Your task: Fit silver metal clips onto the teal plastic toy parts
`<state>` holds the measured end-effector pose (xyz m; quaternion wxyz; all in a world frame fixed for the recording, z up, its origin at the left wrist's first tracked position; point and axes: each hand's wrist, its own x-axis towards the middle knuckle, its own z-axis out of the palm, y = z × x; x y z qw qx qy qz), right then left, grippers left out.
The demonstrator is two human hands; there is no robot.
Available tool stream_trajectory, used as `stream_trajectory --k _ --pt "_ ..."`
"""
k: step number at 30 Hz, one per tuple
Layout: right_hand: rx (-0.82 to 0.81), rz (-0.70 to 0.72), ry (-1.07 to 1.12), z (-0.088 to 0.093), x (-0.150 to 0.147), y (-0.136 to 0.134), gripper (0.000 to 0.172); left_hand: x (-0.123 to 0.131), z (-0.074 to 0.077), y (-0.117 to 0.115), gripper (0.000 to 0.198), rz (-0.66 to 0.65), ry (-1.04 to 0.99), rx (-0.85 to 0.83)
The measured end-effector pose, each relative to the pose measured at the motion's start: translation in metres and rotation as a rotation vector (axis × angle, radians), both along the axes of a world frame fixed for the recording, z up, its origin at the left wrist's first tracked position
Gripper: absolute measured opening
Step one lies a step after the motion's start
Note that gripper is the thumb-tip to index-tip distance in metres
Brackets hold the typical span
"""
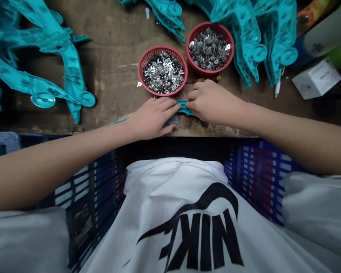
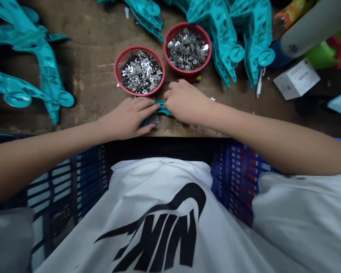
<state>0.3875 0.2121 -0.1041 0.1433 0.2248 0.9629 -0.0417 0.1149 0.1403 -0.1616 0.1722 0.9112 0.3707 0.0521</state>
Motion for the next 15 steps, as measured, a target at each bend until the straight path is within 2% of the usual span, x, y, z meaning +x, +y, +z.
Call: stream_trajectory --k 3,10,15 --pt "0.008 -0.005 -0.030 -0.006 0.000 0.003 0.032 0.000 -0.001 0.001 0.068 0.000 0.000 -0.002" --pt "0.015 0.030 0.007 0.002 0.021 0.002 0.034 -0.001 -0.001 -0.005 0.071 -0.012 0.043 0.062" --pt "0.038 0.135 0.054 0.000 0.029 0.004 0.039 -0.003 -0.004 -0.008 0.069 -0.048 0.096 0.111"
